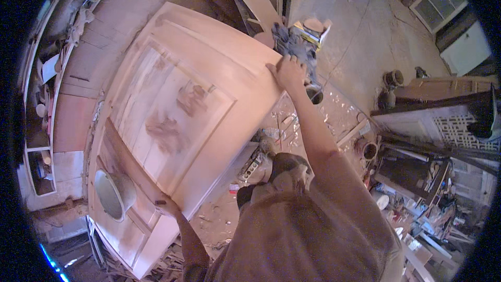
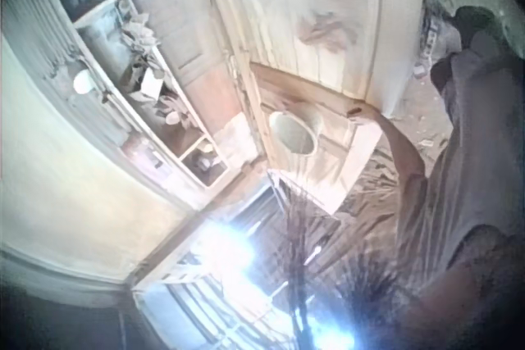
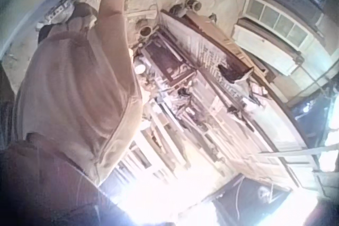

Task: The person sands the surface and recessed panels of a wooden door using a small piece of sandpaper held by hand.

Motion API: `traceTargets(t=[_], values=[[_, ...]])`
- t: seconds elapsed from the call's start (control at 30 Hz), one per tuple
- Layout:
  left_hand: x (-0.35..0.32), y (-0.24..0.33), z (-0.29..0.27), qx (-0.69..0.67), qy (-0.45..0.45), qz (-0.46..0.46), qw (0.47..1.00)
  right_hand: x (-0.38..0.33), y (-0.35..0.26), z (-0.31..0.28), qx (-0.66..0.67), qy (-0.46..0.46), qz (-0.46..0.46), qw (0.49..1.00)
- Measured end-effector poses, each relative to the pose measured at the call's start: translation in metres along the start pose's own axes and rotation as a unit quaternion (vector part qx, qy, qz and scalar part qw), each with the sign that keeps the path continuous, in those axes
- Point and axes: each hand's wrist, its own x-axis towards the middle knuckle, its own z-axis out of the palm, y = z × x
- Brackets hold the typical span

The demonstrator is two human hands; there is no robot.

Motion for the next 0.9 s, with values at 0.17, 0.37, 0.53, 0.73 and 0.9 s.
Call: traceTargets(t=[0.17, 0.37, 0.53, 0.73, 0.9], values=[[0.014, -0.046, -0.001, -0.001, 0.014, 0.043, 0.999, -0.027, 0.016, 0.005, 0.015, 0.03, -0.011, 0.999], [-0.033, -0.048, -0.032, -0.084, 0.0, 0.07, 0.994, -0.036, 0.027, 0.0, -0.005, 0.06, -0.058, 0.996], [-0.136, 0.002, -0.103, -0.105, -0.028, 0.101, 0.989, -0.038, 0.048, -0.001, 0.053, 0.053, -0.109, 0.991], [-0.329, -0.051, -0.151, -0.198, -0.162, 0.104, 0.961, -0.033, 0.084, 0.014, 0.284, -0.025, -0.112, 0.952], [-0.559, -0.148, -0.163, -0.288, -0.295, -0.246, 0.877, -0.05, 0.074, 0.023, 0.46, -0.178, 0.101, 0.864]])
